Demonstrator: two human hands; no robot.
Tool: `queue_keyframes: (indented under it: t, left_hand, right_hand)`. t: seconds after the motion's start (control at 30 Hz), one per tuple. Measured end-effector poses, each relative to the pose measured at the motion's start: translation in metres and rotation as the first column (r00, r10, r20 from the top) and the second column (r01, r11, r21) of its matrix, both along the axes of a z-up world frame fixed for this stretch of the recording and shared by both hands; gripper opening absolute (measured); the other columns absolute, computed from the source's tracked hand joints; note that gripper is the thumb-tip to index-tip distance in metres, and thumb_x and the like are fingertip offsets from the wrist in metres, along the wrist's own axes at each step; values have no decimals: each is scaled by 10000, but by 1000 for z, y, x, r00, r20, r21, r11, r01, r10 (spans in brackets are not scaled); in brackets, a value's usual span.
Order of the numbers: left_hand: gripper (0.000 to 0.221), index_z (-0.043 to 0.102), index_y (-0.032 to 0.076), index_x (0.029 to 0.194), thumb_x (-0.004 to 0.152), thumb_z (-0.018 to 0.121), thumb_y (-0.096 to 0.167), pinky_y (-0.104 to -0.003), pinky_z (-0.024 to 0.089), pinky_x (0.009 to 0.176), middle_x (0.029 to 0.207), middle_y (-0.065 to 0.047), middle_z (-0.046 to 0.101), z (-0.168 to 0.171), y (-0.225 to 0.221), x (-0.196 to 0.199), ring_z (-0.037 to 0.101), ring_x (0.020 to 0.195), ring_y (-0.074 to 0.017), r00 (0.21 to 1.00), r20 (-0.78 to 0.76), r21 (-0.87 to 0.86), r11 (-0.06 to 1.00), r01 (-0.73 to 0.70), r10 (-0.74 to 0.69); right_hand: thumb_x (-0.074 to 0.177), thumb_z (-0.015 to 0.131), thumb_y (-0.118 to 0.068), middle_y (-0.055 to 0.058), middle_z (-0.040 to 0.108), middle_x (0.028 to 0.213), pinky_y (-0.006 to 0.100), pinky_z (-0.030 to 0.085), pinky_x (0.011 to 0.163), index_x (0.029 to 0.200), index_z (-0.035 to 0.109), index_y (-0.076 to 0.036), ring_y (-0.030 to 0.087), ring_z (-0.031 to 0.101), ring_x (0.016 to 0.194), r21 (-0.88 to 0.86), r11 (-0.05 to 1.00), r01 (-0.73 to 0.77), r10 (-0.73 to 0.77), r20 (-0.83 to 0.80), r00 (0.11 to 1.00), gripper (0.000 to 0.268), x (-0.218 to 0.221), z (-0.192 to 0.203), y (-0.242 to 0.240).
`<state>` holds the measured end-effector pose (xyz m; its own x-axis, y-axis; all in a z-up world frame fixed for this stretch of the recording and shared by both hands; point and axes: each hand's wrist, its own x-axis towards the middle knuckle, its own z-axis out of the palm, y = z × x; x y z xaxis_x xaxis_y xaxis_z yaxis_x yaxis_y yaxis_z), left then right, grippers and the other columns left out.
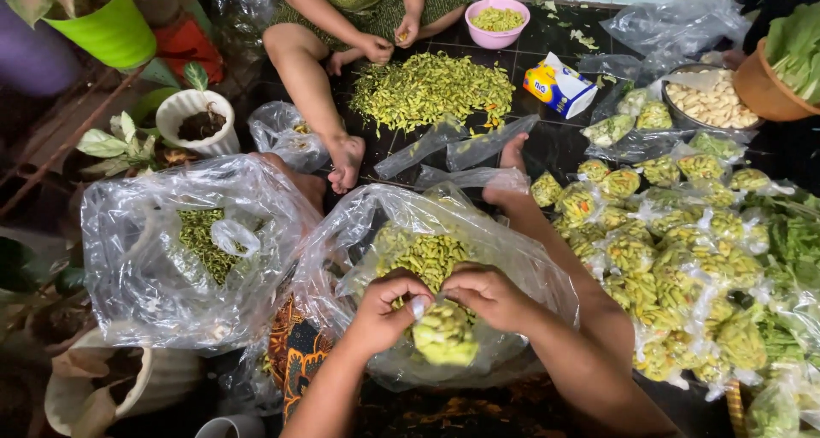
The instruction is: The person scoops green vegetables from a large plastic bag into smaller clear plastic bags. They then tie the small bags and place them on the floor. The person repeats this process throughout the clip.
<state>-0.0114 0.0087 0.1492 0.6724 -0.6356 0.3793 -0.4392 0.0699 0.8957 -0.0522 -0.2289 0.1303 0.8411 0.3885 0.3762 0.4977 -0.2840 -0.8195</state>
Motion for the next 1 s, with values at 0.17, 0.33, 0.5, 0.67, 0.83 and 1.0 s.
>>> queue_keyframes:
  t: [0.17,0.33,0.5,0.67,0.83,1.0]
  left_hand:
    - [150,711,86,1030,894,696,25,-291,462,666,790,3,624,-12,-11,-4,569,712,-140,973,-2,118,966,-229,231]
    - [67,738,78,962,897,723,82,-321,468,706,853,-32,608,-47,-15,4,582,797,-178,951,53,43,951,-307,304]
    - [181,785,86,989,887,651,21,-285,511,710,852,-22,724,-82,-24,-2,630,753,-142,729,-330,41,781,-623,599]
    - [205,769,31,981,887,605,-50,-300,530,691,866,-67,754,-110,-43,-16,642,740,-152,592,-590,28,747,-664,549]
    - [216,771,31,989,878,606,-54,-309,547,680,889,-78,765,-107,-50,-19,644,719,-162,520,-639,71,716,-694,567]
    - [199,730,31,944,877,555,-34,-321,523,748,863,-88,722,-113,-59,-24,636,791,-190,509,-686,48,731,-681,519]
  right_hand:
    - [938,587,-98,0,601,867,399,387,750,1009,718,-144,246,533,832,-337,912,235,-87,402,912,156,10,28,8]
    - [963,580,-102,-17,609,915,515,398,1000,1028,752,-181,242,536,917,-313,896,314,-101,546,832,200,13,39,28]
    - [933,681,-278,12,628,1100,395,347,848,1017,708,-160,221,513,979,-216,693,688,-387,694,607,147,-1,6,52]
    - [804,711,-56,37,695,903,397,439,744,955,638,-136,264,607,849,-266,823,503,-413,329,850,185,-3,-45,58]
    - [747,764,-108,36,703,1008,440,460,840,1062,630,-134,274,649,945,-315,852,418,-365,216,906,344,-5,-50,57]
    - [685,714,-41,5,687,884,409,441,782,960,642,-145,265,607,850,-237,800,551,-482,294,825,302,-3,-69,62]
